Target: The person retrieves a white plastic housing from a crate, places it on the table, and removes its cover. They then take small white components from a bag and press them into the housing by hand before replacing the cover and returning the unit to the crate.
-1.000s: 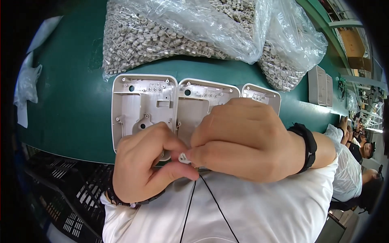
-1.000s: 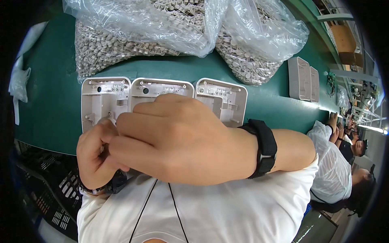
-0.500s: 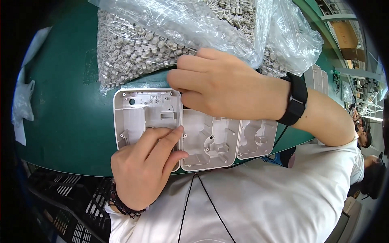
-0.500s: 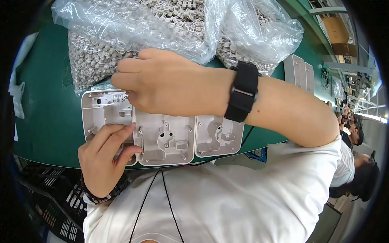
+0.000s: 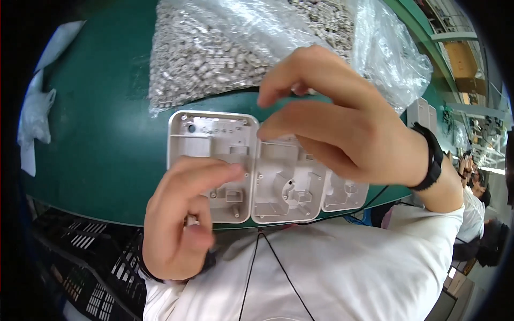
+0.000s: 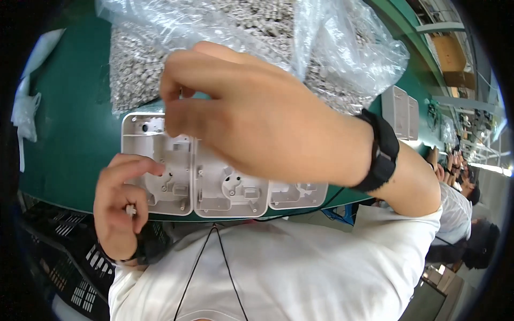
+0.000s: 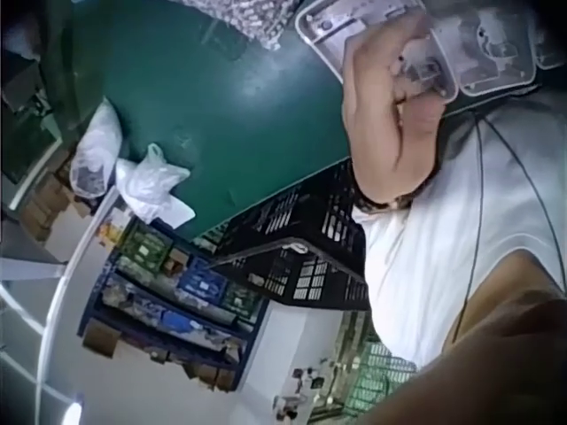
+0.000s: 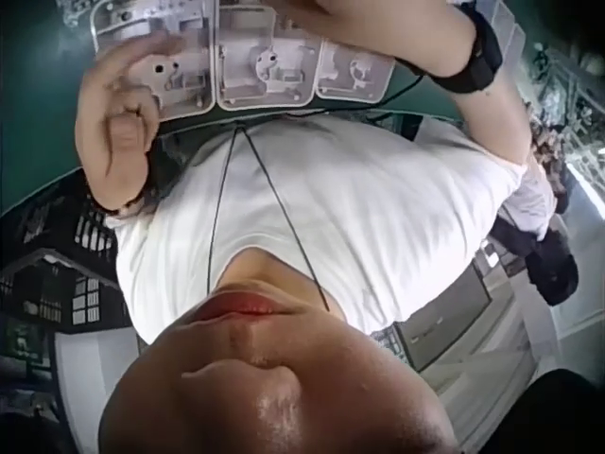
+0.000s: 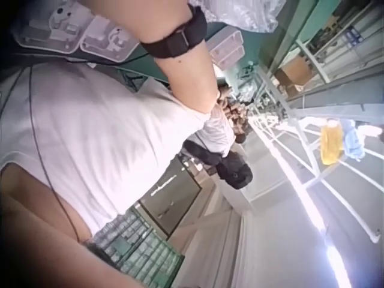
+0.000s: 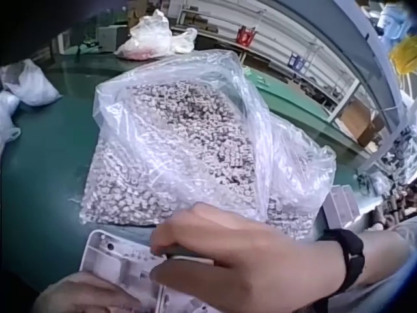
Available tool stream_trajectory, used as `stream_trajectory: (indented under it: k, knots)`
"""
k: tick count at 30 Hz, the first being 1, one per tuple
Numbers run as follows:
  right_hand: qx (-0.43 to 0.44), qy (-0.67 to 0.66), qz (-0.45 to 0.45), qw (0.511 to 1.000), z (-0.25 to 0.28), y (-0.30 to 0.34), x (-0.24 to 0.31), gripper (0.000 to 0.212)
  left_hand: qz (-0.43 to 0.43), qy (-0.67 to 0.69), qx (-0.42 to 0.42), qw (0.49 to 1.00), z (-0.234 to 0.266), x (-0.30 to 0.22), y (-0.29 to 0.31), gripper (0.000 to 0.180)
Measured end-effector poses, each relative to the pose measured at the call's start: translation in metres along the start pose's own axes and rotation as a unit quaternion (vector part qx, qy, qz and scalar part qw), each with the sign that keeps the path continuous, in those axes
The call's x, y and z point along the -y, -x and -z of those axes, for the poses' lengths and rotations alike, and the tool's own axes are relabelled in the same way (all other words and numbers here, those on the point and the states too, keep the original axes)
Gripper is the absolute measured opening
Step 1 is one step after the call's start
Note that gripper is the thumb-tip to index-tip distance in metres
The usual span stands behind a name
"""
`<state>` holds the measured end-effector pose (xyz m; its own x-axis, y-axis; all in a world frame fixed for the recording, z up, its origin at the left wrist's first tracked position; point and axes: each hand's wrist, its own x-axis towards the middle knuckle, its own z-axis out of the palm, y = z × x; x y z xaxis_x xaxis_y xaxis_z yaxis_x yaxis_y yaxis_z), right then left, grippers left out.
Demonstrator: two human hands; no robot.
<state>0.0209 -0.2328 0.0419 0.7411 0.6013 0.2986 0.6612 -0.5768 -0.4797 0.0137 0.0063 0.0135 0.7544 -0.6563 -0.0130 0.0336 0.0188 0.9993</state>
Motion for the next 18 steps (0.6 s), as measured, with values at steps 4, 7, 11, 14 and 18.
stream_trajectory:
  k: [4, 7, 11, 14, 18]
  knots:
    - [-0.054, -0.037, 0.025, 0.998, -0.017, -0.022, 0.034, 0.022, 0.030, 0.388, 0.012, 0.921, 0.013, 0.010, 0.002, 0.044]
    - [-0.083, -0.033, 0.044, 0.995, -0.036, -0.038, 0.045, 0.024, 0.043, 0.494, -0.104, 0.862, 0.014, 0.023, -0.002, 0.040]
    - [-0.109, 0.000, 0.062, 0.992, -0.053, -0.049, 0.045, 0.024, 0.045, 0.587, -0.212, 0.780, 0.004, 0.009, -0.009, 0.039]
    - [-0.119, 0.024, 0.087, 0.989, -0.062, -0.053, 0.046, 0.022, 0.019, 0.623, -0.189, 0.758, 0.006, 0.011, -0.007, 0.040]
    - [-0.129, 0.046, 0.136, 0.981, -0.069, -0.059, 0.045, 0.019, -0.024, 0.655, -0.064, 0.752, 0.013, 0.017, 0.000, 0.046]
